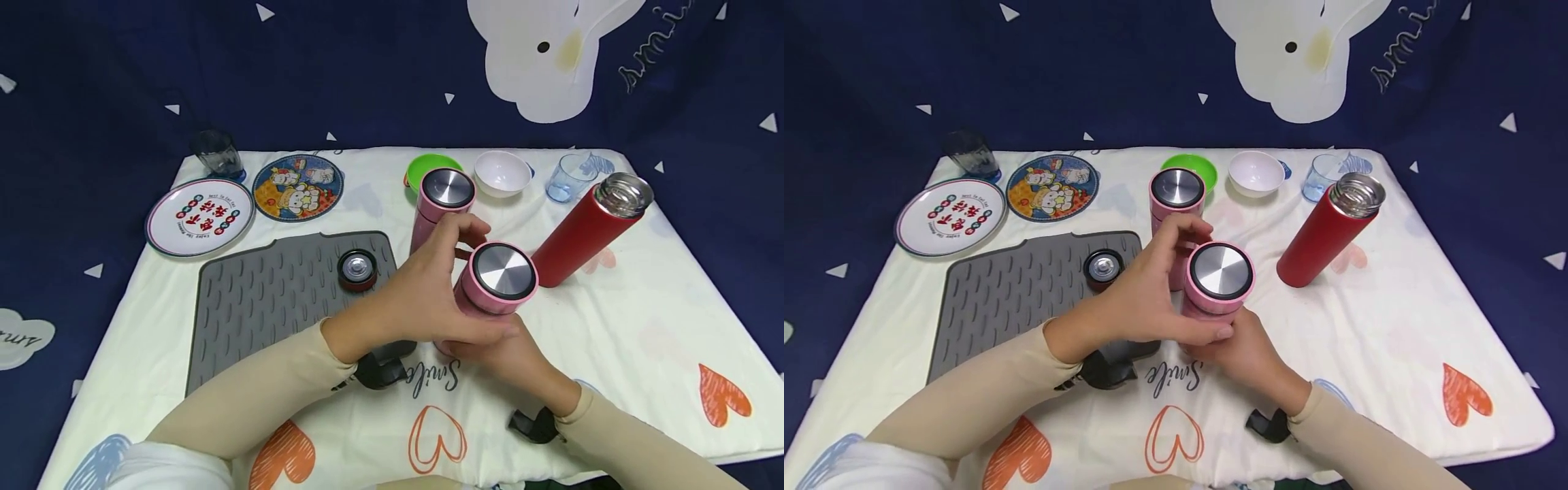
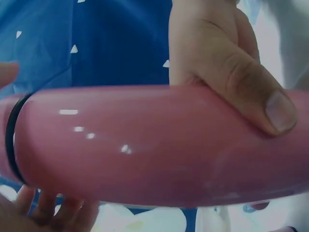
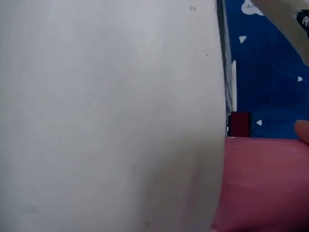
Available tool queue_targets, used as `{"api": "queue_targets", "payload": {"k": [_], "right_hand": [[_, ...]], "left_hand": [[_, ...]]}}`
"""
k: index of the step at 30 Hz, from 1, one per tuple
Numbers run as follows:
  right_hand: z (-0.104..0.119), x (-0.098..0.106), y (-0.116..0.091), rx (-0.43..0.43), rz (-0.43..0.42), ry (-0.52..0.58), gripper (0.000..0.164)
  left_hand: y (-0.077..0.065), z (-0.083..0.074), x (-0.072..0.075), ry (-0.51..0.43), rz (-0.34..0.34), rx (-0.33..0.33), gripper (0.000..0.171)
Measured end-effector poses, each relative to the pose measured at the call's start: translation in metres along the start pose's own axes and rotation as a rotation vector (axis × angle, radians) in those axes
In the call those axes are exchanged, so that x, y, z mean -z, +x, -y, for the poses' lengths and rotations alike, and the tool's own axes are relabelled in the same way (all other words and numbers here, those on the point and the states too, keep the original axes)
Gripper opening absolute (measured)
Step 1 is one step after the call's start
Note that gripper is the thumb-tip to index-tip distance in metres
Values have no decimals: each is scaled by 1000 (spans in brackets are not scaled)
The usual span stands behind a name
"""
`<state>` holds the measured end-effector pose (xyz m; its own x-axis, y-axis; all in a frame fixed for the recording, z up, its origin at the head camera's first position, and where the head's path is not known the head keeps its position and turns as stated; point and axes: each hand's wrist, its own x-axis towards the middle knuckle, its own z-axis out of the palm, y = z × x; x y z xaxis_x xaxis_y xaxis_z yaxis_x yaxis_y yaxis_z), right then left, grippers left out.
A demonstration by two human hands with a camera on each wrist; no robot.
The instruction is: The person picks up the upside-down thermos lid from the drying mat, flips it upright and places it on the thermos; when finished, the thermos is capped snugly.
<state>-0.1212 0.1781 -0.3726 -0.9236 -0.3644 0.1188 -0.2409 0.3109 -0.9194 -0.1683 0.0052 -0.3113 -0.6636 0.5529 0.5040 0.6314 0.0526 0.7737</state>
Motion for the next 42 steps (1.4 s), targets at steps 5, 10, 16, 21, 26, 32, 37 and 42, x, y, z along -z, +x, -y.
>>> {"api": "queue_targets", "payload": {"k": [5,10,16,21,26,32,37,42], "right_hand": [[-4,1,-1,26,1,36,49],[-5,0,-1,38,23,63,44],[-4,-1,1,54,12,10,49],[-2,0,0,49,4,-7,50],[-1,1,-1,22,4,-35,51],[0,4,2,-12,29,-27,55],[-2,6,5,32,67,-55,50],[-6,9,7,76,87,7,50]], "left_hand": [[2,0,-1,33,44,-21,86],[4,-3,2,32,31,20,91],[3,-5,6,19,24,13,86],[2,-8,4,4,16,-11,80],[0,-12,-1,77,-21,5,79],[1,-12,-2,-28,-22,55,80],[2,-12,-4,32,-31,89,79],[2,-14,-2,21,22,119,83]]}}
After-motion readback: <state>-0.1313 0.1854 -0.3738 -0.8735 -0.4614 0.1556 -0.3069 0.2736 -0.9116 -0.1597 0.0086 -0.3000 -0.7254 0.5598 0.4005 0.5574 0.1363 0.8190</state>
